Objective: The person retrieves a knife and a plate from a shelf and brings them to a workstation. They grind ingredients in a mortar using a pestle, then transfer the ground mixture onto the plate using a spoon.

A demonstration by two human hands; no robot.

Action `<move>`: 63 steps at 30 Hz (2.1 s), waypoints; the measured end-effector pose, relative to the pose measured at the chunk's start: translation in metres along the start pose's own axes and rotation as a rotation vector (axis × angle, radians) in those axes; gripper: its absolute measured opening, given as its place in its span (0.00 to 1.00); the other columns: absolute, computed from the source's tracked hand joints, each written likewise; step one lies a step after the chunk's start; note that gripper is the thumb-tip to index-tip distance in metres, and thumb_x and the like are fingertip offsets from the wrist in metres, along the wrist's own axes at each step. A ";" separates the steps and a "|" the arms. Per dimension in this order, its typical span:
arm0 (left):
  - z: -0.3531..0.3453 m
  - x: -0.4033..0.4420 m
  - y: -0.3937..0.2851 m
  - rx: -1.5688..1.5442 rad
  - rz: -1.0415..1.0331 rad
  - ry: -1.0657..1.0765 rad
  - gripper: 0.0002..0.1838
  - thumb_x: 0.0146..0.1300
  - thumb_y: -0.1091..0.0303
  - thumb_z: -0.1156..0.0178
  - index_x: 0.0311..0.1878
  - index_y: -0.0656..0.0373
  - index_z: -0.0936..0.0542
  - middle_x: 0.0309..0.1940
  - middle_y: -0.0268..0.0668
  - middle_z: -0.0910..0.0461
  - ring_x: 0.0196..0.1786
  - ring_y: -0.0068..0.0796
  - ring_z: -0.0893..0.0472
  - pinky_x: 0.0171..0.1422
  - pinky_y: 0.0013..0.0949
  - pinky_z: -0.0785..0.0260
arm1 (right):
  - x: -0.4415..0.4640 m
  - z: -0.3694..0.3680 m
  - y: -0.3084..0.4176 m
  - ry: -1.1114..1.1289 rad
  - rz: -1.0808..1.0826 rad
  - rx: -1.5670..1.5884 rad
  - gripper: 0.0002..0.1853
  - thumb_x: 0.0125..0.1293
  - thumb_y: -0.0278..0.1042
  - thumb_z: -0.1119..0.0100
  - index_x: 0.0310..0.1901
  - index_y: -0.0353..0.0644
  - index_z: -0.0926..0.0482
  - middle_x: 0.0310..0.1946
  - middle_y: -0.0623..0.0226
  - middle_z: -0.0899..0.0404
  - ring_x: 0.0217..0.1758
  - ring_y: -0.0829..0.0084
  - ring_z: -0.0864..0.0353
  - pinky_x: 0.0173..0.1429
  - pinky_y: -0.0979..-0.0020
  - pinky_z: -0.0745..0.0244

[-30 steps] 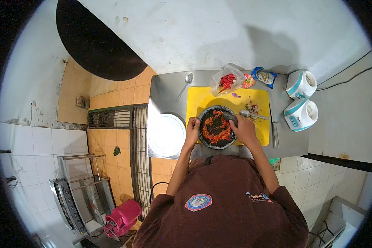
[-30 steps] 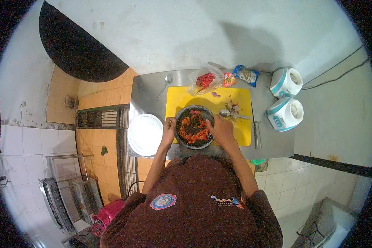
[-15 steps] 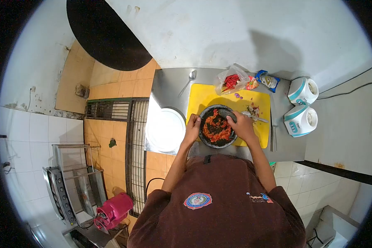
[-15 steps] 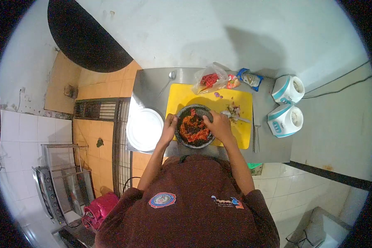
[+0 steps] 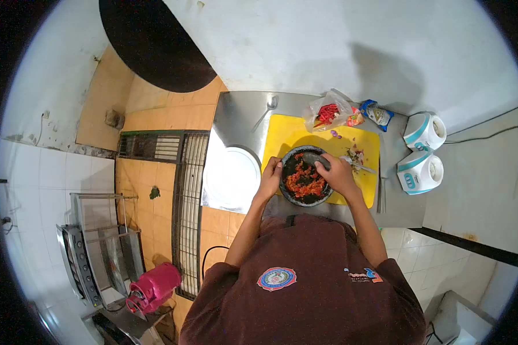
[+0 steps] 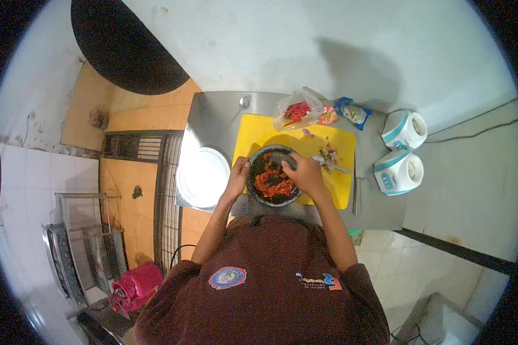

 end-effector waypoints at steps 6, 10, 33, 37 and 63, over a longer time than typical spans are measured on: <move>-0.003 -0.003 -0.010 0.017 0.012 0.002 0.21 0.83 0.55 0.56 0.59 0.64 0.24 0.52 0.47 0.19 0.58 0.37 0.23 0.67 0.37 0.35 | -0.003 -0.045 0.023 0.184 0.092 -0.062 0.25 0.65 0.54 0.36 0.52 0.41 0.14 0.41 0.44 0.14 0.47 0.43 0.15 0.55 0.49 0.21; -0.001 0.000 0.012 0.065 0.093 0.049 0.27 0.84 0.52 0.58 0.64 0.69 0.24 0.58 0.51 0.19 0.63 0.40 0.22 0.72 0.37 0.36 | -0.010 -0.043 0.008 0.218 0.037 -0.012 0.25 0.64 0.55 0.35 0.52 0.43 0.14 0.39 0.44 0.13 0.47 0.44 0.14 0.55 0.49 0.20; 0.003 -0.022 0.004 0.211 0.105 0.130 0.22 0.81 0.59 0.55 0.63 0.67 0.23 0.53 0.59 0.17 0.61 0.56 0.19 0.65 0.44 0.30 | -0.015 -0.050 0.009 0.050 0.097 -0.287 0.26 0.69 0.53 0.39 0.56 0.37 0.19 0.46 0.49 0.13 0.48 0.47 0.13 0.54 0.51 0.18; 0.003 -0.015 0.009 0.260 0.019 0.112 0.22 0.80 0.59 0.54 0.64 0.67 0.24 0.54 0.63 0.19 0.60 0.63 0.20 0.65 0.48 0.29 | -0.046 -0.077 0.033 0.242 0.134 -0.438 0.29 0.70 0.51 0.38 0.62 0.36 0.25 0.43 0.48 0.15 0.39 0.49 0.12 0.43 0.52 0.15; -0.005 -0.008 0.015 0.025 0.051 0.414 0.26 0.81 0.61 0.50 0.73 0.69 0.32 0.55 0.53 0.19 0.41 0.40 0.11 0.39 0.36 0.15 | -0.043 -0.033 0.026 0.169 -0.093 -0.418 0.24 0.71 0.49 0.41 0.55 0.34 0.24 0.33 0.47 0.15 0.36 0.48 0.13 0.41 0.49 0.19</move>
Point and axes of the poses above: each hand's wrist, its own x-axis towards the middle knuckle, its own z-axis out of the back of the hand, y = z × x, the point moved 10 cm from there along x, towards the middle knuckle
